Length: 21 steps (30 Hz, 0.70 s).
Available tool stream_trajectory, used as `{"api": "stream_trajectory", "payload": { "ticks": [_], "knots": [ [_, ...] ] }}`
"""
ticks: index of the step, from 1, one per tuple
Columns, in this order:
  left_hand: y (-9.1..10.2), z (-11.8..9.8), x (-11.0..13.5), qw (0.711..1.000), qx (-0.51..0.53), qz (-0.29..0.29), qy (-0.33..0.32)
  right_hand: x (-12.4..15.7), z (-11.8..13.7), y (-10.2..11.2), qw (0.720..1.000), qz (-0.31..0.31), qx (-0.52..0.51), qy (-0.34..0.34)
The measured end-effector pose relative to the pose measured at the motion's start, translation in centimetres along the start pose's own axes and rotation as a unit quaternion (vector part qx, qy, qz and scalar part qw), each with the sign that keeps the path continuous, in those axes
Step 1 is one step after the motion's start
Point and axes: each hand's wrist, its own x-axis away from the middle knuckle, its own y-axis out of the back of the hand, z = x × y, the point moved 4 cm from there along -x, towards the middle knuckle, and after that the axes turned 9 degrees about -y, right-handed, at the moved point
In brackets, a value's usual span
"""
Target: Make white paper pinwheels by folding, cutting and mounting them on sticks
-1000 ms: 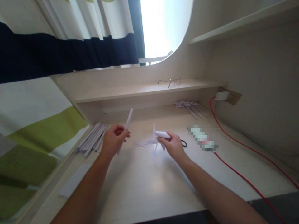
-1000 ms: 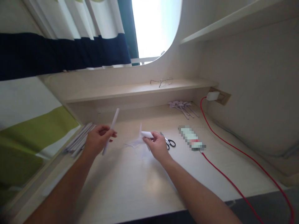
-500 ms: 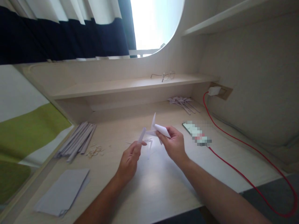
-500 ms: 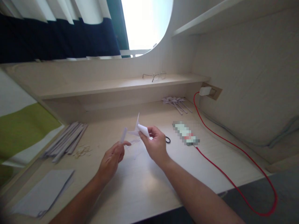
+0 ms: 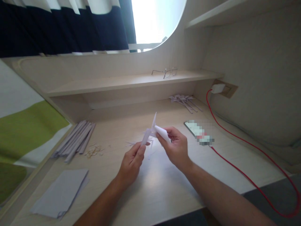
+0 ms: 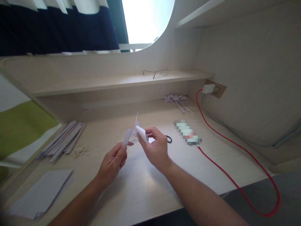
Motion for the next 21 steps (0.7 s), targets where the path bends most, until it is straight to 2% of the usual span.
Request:
{"api": "stream_trajectory", "payload": {
  "ticks": [12, 21],
  "knots": [
    [-0.4, -1.1, -0.1, 0.999, -0.035, 0.004, 0.002, 0.1, -0.3, -0.2, 1.0, -0.004, 0.011, 0.018],
    [0.2, -1.0, 0.4, 0.983, -0.157, -0.003, -0.093, 0.8, 1.0, -0.1, 0.997, 0.006, 0.018, 0.072]
  ]
}}
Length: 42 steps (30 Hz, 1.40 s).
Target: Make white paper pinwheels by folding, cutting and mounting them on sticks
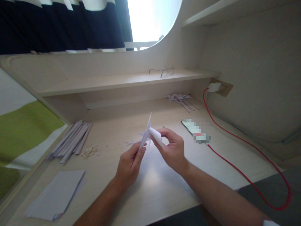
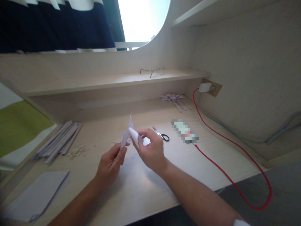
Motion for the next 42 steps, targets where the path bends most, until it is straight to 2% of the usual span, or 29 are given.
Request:
{"api": "stream_trajectory", "payload": {
  "ticks": [10, 14, 18, 23, 26, 29, 34, 37, 42],
  "knots": [
    [1.2, -1.2, -0.9, 0.994, -0.069, -0.042, -0.076, 0.4, 1.2, 0.0, 0.996, 0.059, -0.022, 0.062],
    [1.9, -1.1, -1.1, 0.998, -0.028, -0.045, -0.032, 0.4, 0.7, -0.1, 0.993, 0.089, -0.072, 0.043],
    [2.3, -0.4, -1.0, 0.997, 0.045, -0.063, 0.017, -0.1, -0.3, -0.3, 0.993, 0.077, -0.089, -0.021],
    [1.7, 0.4, -0.9, 0.987, 0.146, -0.019, 0.058, -0.2, -1.1, -1.0, 0.991, 0.105, -0.045, -0.071],
    [0.9, 0.5, -0.8, 0.979, 0.192, 0.03, 0.058, 0.0, -1.1, -1.1, 0.991, 0.105, -0.055, -0.062],
    [0.5, 0.5, -0.8, 0.972, 0.219, 0.054, 0.059, -0.1, -1.0, -0.9, 0.993, 0.097, -0.038, -0.048],
    [0.6, 0.0, -1.0, 0.972, 0.22, 0.057, 0.058, -0.4, -1.5, -1.2, 0.988, 0.135, 0.049, -0.059],
    [0.8, -0.2, -1.2, 0.975, 0.209, 0.049, 0.053, -0.3, -1.6, -1.5, 0.982, 0.162, 0.088, -0.035],
    [0.9, 0.1, -1.1, 0.978, 0.193, 0.054, 0.051, -0.1, -1.0, -1.5, 0.981, 0.177, 0.081, -0.001]
  ]
}}
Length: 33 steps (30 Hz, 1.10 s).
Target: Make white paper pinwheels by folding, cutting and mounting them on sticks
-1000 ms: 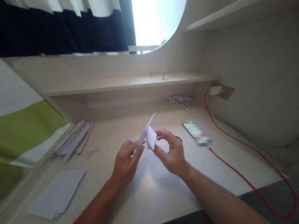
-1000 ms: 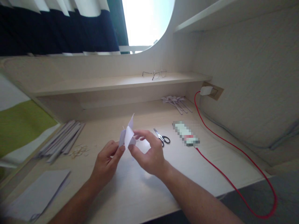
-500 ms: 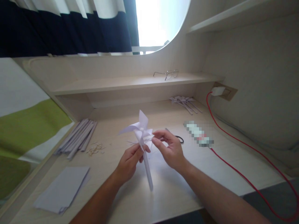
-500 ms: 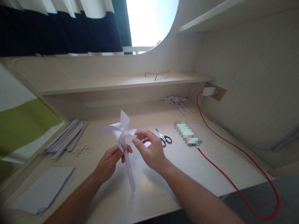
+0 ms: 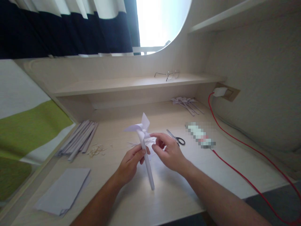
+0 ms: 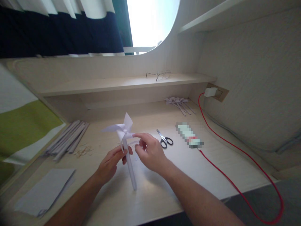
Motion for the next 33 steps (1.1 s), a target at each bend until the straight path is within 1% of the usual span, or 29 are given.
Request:
{"api": "stream_trajectory", "payload": {
  "ticks": [2, 5, 7, 10, 13, 15, 18, 19, 21, 23, 25, 26, 28, 30, 33],
  "knots": [
    [0.0, 0.2, 0.0, 1.0, -0.011, 0.002, 0.004, 0.1, 0.6, 0.2, 0.999, 0.022, -0.018, 0.028],
    [-0.2, 0.0, -0.1, 1.0, -0.019, 0.016, -0.002, 0.4, 1.4, 0.2, 0.993, 0.074, -0.048, 0.08],
    [-0.5, -0.3, -0.2, 0.999, -0.022, 0.033, -0.013, 0.5, 1.4, 0.3, 0.991, 0.078, -0.051, 0.095],
    [-0.8, -0.8, -0.2, 0.998, -0.034, 0.05, -0.019, 0.4, 0.8, 0.6, 0.995, 0.057, -0.038, 0.075],
    [-0.9, -0.8, -0.2, 0.998, -0.045, 0.052, -0.012, 0.3, 0.8, 1.1, 0.997, 0.055, -0.013, 0.055],
    [-0.9, -0.8, -0.2, 0.997, -0.048, 0.051, -0.011, 0.3, 1.4, 1.4, 0.996, 0.059, 0.014, 0.064],
    [-0.9, -0.7, -0.3, 0.997, -0.052, 0.051, -0.014, 0.4, 2.6, 1.9, 0.993, 0.045, 0.037, 0.103],
    [-0.9, -0.8, -0.3, 0.997, -0.052, 0.054, -0.015, 0.4, 2.8, 2.1, 0.993, 0.031, 0.032, 0.112],
    [-0.9, -0.8, -0.2, 0.997, -0.051, 0.058, -0.016, 0.4, 2.7, 2.5, 0.994, -0.02, 0.005, 0.106],
    [-0.9, -0.9, 0.0, 0.996, -0.05, 0.066, -0.014, 0.2, 1.9, 2.9, 0.994, -0.08, -0.028, 0.07],
    [-1.0, -0.9, 0.2, 0.996, -0.052, 0.075, -0.016, 0.0, 1.1, 3.0, 0.992, -0.11, -0.049, 0.03],
    [-1.1, -0.9, 0.3, 0.995, -0.057, 0.08, -0.02, -0.1, 0.8, 2.9, 0.992, -0.109, -0.055, 0.017],
    [-1.1, -1.0, 0.5, 0.993, -0.081, 0.087, -0.03, -0.3, 0.6, 2.6, 0.994, -0.086, -0.062, 0.011],
    [-1.2, -1.0, 0.6, 0.989, -0.113, 0.09, -0.038, -0.4, 0.7, 2.5, 0.995, -0.069, -0.061, 0.024],
    [-1.1, -1.3, 0.8, 0.984, -0.146, 0.086, -0.059, -0.3, 1.2, 2.6, 0.996, -0.059, -0.053, 0.045]
  ]
}}
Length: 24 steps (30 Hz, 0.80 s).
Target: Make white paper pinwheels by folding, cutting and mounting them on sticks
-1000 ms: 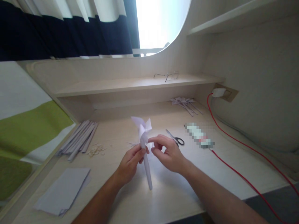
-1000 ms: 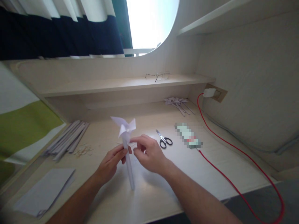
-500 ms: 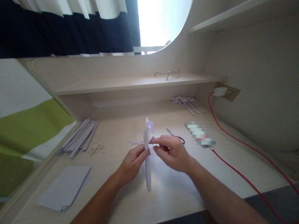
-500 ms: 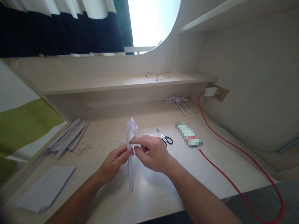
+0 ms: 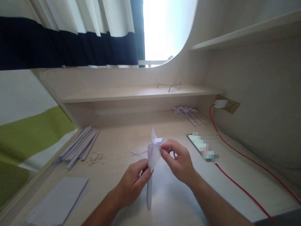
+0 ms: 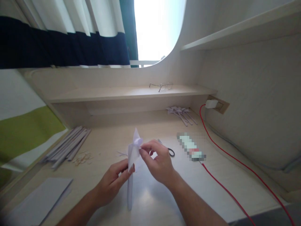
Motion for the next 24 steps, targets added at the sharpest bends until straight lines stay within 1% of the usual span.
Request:
{"api": "stream_trajectory", "payload": {
  "ticks": [4, 10, 15, 19, 24],
  "knots": [
    [0.4, -0.9, 0.1, 0.999, -0.038, -0.009, -0.034, 0.0, 0.4, 0.2, 1.0, 0.017, 0.008, 0.014],
    [0.8, -1.7, 0.1, 0.993, -0.105, 0.004, -0.052, 0.1, 1.0, 0.4, 0.996, 0.078, 0.023, 0.019],
    [0.7, -1.8, 0.1, 0.986, -0.153, 0.028, -0.064, 0.3, 1.1, 0.3, 0.995, 0.087, 0.038, -0.006],
    [0.7, -1.7, 0.2, 0.983, -0.169, 0.03, -0.07, 0.4, 1.0, -0.1, 0.994, 0.099, 0.035, -0.029],
    [0.6, -1.4, 0.2, 0.982, -0.176, 0.034, -0.062, 0.6, 0.8, -0.3, 0.994, 0.1, 0.024, -0.037]
  ]
}}
